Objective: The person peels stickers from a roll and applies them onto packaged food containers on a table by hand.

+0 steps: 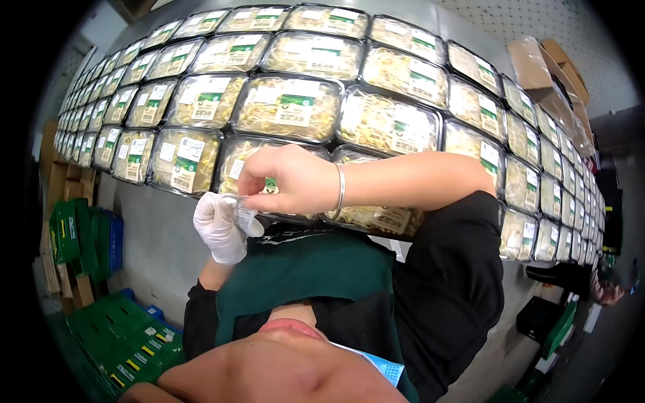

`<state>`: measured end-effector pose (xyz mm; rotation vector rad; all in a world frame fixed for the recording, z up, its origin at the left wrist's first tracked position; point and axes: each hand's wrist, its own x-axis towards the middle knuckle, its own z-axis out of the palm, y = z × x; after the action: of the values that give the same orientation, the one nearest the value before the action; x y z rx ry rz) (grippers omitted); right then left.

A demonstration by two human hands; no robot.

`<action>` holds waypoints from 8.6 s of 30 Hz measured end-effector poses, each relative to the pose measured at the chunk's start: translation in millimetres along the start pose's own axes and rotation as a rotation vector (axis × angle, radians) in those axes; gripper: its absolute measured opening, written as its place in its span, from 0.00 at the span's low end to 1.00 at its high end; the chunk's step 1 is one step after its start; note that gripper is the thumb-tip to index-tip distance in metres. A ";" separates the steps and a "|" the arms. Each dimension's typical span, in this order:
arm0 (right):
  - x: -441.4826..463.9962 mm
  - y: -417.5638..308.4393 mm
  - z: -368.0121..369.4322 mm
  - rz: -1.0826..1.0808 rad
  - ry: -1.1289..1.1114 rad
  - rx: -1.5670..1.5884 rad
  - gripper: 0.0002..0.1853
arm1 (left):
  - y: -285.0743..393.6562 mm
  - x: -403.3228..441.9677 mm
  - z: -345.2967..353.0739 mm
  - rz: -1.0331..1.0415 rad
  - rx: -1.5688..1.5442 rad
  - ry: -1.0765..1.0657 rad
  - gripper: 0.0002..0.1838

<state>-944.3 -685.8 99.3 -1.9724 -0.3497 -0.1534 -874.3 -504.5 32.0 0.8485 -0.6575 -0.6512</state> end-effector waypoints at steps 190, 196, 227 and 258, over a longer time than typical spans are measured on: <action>-268.3 -25.4 -98.7 0.005 -0.041 -0.015 0.11 | -139.8 -66.3 264.7 0.065 0.105 0.344 0.07; -208.6 56.0 -248.4 0.391 0.378 -0.708 0.09 | -114.2 -57.4 274.2 -0.383 0.272 0.073 0.13; -261.9 123.9 -304.1 0.743 0.538 -0.691 0.17 | -110.5 -106.7 236.3 -0.204 0.324 0.012 0.13; -340.3 -76.3 -52.3 0.117 0.605 -0.615 0.04 | -132.9 -94.4 266.4 -0.136 0.181 -0.237 0.11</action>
<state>-1288.3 -763.5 97.5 -2.4064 0.2411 -0.8401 -1163.5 -622.5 29.7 0.9985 -0.8877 -0.8324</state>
